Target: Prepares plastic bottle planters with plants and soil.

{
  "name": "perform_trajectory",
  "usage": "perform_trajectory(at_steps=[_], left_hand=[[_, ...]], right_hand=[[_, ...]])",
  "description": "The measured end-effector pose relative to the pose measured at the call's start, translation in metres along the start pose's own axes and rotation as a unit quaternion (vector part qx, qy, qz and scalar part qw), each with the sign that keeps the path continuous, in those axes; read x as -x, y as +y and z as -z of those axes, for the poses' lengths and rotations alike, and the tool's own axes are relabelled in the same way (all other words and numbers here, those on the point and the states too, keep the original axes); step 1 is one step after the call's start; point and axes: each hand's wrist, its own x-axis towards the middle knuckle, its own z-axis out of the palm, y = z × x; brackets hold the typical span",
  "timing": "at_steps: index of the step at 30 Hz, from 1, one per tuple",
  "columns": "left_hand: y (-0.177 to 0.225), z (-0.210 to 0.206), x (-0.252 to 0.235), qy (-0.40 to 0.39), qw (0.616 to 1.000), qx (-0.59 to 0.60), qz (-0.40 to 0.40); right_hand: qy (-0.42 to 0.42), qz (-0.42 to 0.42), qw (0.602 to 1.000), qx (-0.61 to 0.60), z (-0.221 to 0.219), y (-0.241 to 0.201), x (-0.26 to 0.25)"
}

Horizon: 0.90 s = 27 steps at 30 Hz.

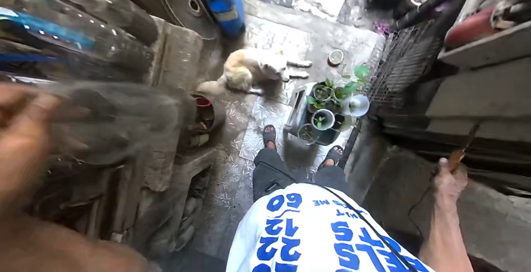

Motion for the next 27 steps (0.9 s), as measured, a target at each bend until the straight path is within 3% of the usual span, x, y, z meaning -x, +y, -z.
perform_trajectory(at_steps=[3,8,11,15,19,21,27], left_hand=[[0.048,-0.081,0.084,-0.035,0.987,-0.156,-0.005],[0.128,-0.223,0.157,-0.114,0.977,-0.163,-0.074],[0.139,-0.307,0.184,-0.191,0.971,-0.127,-0.061],[0.133,-0.414,0.199,-0.264,0.956,-0.089,-0.09],[0.129,-0.494,0.195,-0.235,0.947,-0.086,-0.202],[0.125,-0.525,0.184,-0.222,0.936,-0.093,-0.257],[0.111,-0.58,0.157,-0.19,0.921,-0.115,-0.319]], right_hand=[[-0.058,0.016,0.998,-0.032,0.003,0.029,-0.027],[-0.143,0.033,0.989,-0.011,0.004,0.074,-0.053],[-0.156,0.023,0.987,-0.013,-0.002,0.105,-0.057],[-0.136,0.017,0.99,-0.024,-0.016,0.14,-0.06],[-0.092,0.085,0.991,0.039,-0.038,0.187,-0.078],[-0.075,0.122,0.986,0.089,-0.05,0.203,-0.092],[-0.009,0.113,0.985,0.127,-0.058,0.249,-0.123]])
